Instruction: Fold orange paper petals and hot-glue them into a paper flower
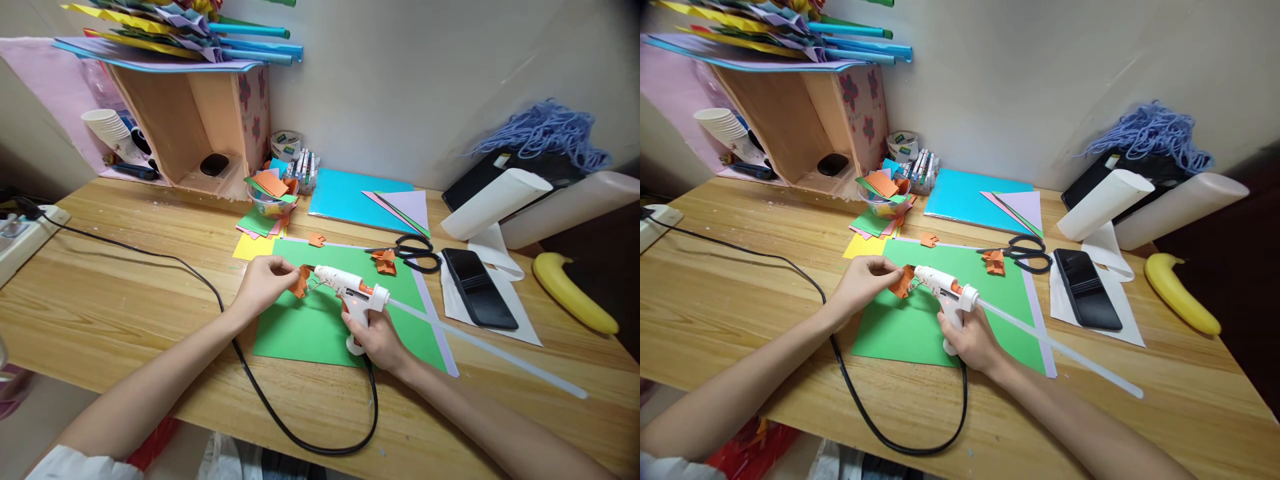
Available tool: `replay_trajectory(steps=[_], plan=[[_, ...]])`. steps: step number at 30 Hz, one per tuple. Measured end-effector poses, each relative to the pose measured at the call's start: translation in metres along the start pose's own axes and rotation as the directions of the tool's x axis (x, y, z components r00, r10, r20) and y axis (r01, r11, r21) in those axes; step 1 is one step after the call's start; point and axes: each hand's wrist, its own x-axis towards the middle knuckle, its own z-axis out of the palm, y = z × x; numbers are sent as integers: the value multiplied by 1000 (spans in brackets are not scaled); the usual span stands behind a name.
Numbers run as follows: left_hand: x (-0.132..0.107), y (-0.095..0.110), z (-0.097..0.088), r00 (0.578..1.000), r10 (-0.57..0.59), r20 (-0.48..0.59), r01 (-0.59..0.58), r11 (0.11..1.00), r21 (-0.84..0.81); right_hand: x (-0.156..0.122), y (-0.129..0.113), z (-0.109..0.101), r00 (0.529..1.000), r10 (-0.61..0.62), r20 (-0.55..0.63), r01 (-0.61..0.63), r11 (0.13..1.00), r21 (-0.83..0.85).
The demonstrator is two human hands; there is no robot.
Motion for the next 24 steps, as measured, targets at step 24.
replay_trajectory(steps=[24], plan=[[-2,-4,-1,996,82,-39,-77,992,100,0,1,1,1000,12,-6,-12,1000,-8]])
